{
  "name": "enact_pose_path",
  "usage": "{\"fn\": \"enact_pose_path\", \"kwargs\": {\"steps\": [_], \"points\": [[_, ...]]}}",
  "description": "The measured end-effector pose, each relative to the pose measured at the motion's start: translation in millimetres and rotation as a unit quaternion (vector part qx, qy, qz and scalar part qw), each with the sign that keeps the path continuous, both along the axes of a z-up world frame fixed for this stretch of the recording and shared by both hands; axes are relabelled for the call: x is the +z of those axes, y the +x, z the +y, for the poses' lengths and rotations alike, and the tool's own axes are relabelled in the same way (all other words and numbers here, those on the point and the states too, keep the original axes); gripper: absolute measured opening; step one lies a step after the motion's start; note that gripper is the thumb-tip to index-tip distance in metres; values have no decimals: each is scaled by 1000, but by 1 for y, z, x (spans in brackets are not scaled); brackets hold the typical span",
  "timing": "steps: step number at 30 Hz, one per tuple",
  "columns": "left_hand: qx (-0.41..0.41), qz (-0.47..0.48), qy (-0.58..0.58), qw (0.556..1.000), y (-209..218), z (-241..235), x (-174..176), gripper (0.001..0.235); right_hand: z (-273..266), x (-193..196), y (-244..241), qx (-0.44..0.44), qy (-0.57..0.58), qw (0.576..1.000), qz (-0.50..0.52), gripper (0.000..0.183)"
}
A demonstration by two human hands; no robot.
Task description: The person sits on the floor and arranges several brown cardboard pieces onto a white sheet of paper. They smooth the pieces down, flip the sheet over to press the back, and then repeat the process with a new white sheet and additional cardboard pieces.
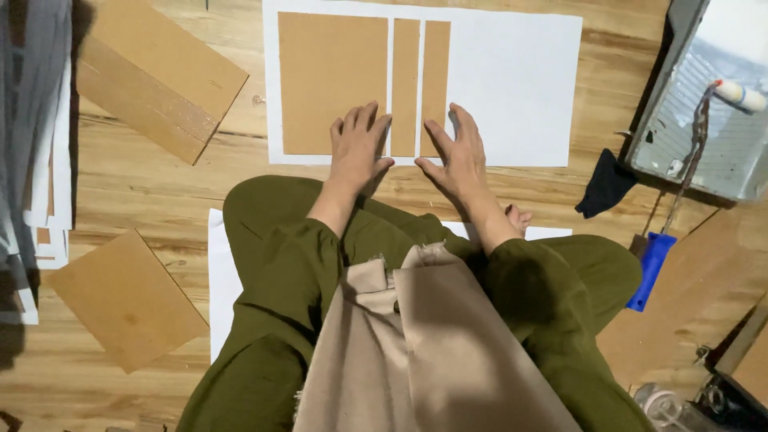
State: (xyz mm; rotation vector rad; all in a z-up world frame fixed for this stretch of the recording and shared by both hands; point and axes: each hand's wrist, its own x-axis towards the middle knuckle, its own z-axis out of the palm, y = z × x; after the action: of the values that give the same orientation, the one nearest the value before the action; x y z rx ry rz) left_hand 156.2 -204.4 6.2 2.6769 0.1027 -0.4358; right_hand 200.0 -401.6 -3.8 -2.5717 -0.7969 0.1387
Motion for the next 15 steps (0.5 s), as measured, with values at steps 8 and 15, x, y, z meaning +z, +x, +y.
{"fn": "enact_pose_path", "kwargs": {"steps": [8, 15], "points": [[2, -8, 18, 1000, 2, -2, -8, 65, 3, -15, 1, -3, -20, 1000, -9, 52], [6, 7, 23, 1000, 3, -3, 3, 59, 5, -18, 2, -4, -44, 999, 9, 51]]}}
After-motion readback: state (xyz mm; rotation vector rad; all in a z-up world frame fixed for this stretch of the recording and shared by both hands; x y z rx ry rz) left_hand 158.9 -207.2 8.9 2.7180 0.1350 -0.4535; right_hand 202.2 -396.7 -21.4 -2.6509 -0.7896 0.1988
